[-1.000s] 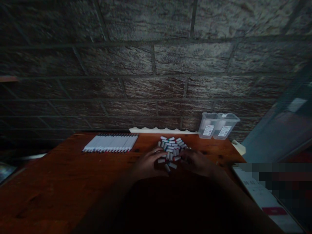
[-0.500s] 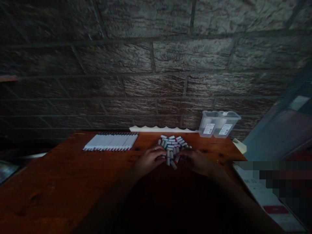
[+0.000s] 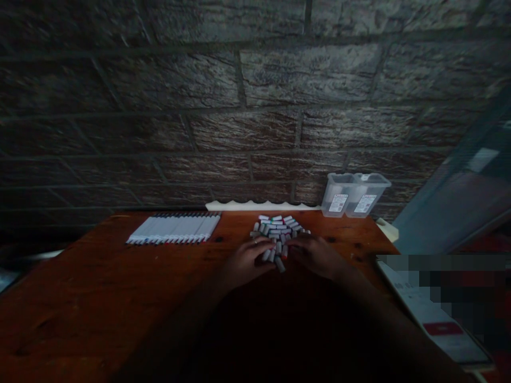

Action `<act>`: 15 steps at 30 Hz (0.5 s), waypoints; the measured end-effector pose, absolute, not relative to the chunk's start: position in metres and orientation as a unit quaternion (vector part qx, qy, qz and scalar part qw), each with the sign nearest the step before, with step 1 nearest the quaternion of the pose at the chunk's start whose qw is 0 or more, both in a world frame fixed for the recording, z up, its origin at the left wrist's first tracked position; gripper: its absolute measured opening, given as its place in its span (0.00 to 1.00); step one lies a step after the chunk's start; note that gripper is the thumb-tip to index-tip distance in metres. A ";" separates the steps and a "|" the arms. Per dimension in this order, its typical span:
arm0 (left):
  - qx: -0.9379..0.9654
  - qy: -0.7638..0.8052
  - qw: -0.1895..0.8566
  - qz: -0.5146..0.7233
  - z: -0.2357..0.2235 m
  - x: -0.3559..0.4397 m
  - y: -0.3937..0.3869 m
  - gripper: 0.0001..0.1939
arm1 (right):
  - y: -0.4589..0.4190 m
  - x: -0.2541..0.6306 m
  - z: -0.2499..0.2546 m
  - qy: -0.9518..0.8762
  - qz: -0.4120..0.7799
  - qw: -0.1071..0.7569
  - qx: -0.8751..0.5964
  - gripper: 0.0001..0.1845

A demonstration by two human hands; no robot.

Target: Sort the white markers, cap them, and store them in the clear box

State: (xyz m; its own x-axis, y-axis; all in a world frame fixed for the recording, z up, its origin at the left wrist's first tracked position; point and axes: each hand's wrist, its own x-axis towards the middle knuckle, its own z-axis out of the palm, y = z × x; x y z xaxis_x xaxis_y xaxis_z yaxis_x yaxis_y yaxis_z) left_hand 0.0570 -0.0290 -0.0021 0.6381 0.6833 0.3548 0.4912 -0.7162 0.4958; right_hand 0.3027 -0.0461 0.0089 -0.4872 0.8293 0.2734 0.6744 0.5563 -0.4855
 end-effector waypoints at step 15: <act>0.867 0.331 0.217 0.301 -0.018 0.059 -0.021 0.15 | -0.051 0.293 0.009 -0.843 0.133 0.183 -0.487 0.17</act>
State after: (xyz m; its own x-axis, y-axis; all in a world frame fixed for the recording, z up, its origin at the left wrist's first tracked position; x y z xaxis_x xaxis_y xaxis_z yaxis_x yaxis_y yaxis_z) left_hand 0.0591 -0.0207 -0.0182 0.5990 0.7056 0.3786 0.4444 -0.6863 0.5758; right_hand 0.2928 -0.0515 0.0093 -0.4578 0.8707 0.1796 0.7730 0.4896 -0.4034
